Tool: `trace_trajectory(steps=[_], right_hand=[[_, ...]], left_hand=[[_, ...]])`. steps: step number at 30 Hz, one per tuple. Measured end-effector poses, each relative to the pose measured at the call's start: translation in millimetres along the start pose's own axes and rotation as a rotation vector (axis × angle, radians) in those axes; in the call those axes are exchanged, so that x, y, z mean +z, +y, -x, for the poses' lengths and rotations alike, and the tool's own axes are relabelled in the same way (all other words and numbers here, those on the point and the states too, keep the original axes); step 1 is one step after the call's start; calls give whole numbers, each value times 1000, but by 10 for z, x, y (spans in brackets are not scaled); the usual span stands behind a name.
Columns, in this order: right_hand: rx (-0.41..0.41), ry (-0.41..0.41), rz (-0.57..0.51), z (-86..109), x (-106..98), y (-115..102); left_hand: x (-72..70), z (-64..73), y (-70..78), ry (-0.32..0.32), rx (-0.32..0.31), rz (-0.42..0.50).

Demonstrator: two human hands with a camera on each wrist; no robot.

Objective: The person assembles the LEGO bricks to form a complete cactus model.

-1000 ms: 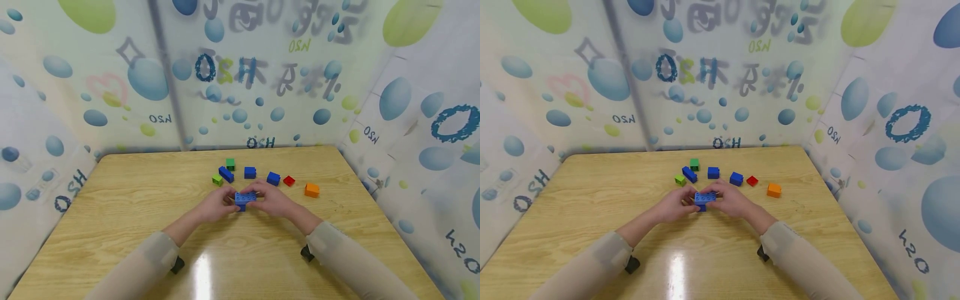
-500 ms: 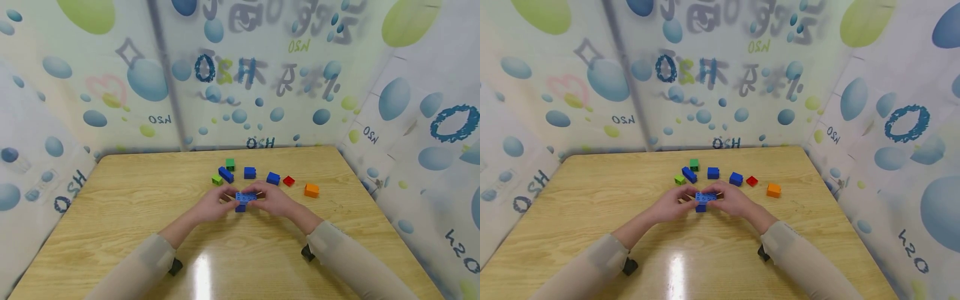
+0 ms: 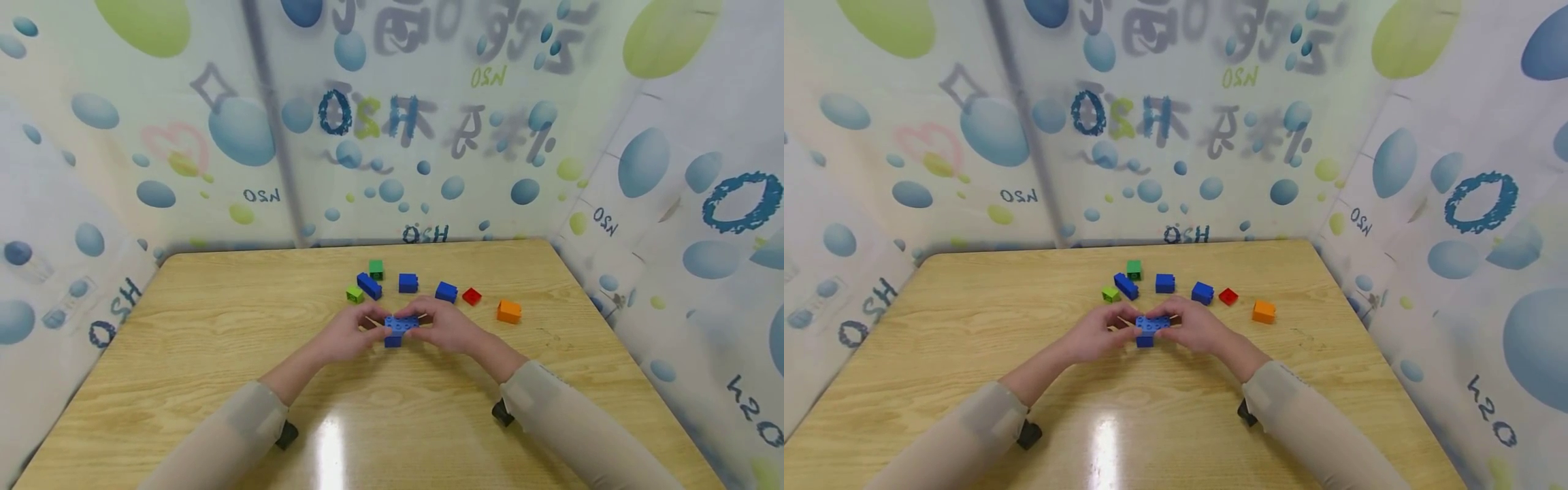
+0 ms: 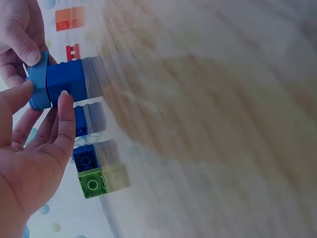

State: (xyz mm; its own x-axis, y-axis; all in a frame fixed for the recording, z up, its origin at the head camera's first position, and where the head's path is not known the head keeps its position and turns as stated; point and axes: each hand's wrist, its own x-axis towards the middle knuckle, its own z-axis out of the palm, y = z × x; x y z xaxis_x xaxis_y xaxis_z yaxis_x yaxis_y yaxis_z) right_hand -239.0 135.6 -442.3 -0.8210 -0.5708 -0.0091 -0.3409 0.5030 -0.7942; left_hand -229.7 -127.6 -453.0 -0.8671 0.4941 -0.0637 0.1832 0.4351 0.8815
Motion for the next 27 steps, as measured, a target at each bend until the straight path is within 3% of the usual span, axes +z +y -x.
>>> trace_trajectory(steps=[10, 16, 27], right_hand=[[110, 28, 20, -15, -17, 17], [110, 13, 31, -1, -44, 21], [219, 13, -236, -3, -18, 53]], left_hand=[[-16, -15, 24, -3, -32, 22], [-19, -24, 16, -9, -50, 60], [-23, -8, 7, -16, -58, 73]])
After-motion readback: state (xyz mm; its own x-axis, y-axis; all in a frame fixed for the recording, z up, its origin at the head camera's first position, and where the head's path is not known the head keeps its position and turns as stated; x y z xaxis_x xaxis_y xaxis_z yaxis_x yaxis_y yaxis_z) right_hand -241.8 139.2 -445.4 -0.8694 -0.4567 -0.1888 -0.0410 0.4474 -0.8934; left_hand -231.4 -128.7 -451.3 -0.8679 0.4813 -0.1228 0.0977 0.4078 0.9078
